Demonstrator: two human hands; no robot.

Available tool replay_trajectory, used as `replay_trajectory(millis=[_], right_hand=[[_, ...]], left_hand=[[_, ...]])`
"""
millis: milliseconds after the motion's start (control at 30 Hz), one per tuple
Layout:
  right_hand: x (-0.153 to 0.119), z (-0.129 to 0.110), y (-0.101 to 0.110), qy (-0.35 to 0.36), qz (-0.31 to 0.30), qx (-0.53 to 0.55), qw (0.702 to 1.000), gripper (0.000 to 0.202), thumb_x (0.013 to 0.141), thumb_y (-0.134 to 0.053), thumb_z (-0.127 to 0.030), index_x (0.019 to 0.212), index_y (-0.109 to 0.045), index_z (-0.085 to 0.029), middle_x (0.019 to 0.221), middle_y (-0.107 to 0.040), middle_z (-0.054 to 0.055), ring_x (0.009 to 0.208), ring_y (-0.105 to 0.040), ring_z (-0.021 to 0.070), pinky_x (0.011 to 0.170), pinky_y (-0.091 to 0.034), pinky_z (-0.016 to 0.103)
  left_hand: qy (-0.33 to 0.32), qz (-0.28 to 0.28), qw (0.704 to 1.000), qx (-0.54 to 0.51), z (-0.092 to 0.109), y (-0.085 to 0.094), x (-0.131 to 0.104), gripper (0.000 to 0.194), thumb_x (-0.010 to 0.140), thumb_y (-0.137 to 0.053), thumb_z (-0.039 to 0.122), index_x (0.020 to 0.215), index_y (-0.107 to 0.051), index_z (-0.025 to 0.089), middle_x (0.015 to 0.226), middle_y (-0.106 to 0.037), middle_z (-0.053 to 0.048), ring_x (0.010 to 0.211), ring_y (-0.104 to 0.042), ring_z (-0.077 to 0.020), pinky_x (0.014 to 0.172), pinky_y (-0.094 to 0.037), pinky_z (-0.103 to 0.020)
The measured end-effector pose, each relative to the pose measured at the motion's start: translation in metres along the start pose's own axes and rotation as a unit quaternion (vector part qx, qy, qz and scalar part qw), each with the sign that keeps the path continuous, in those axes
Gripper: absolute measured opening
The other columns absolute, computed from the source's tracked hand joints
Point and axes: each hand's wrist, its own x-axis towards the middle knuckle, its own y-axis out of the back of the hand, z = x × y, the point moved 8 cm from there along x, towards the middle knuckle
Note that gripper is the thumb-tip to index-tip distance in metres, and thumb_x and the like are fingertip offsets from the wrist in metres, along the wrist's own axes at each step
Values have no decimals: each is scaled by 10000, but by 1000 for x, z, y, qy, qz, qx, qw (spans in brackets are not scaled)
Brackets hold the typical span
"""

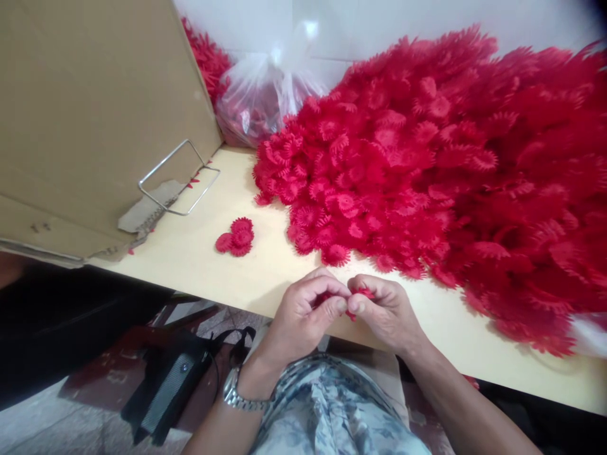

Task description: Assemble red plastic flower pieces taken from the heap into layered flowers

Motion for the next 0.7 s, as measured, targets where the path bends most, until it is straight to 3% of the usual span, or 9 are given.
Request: replay_trajectory(millis=[200, 433, 700], right_hand=[[-3, 8, -4, -31, -41, 41, 998, 481, 676, -683, -529, 495, -415, -173, 494, -343, -53, 479, -276, 69, 444, -236, 209], [-8, -8, 0, 24, -71, -50, 996, 307, 858, -527, -432, 687, -497, -179, 654, -475, -6, 616, -423, 114, 558, -328, 242], [-9, -9, 4, 39, -57, -52, 996, 188, 867, -545, -343, 768, -535, -183, 717, -509, 3, 667, -487, 127, 614, -385, 253]], left_hand=[[10, 30, 999, -26, -4, -1, 1, 103, 740, -647, 201, 653, -606, 162, 678, -520, -3, 635, -486, -120, 576, -387, -240], [7, 71, 997, -19, -7, 6, 0, 135, 715, -596, 114, 591, -599, 167, 620, -513, 12, 585, -461, -107, 554, -367, -244], [23, 84, 995, -42, -11, 9, -3, 137, 698, -610, 107, 582, -641, 173, 635, -533, 5, 592, -477, -105, 542, -369, -246]])
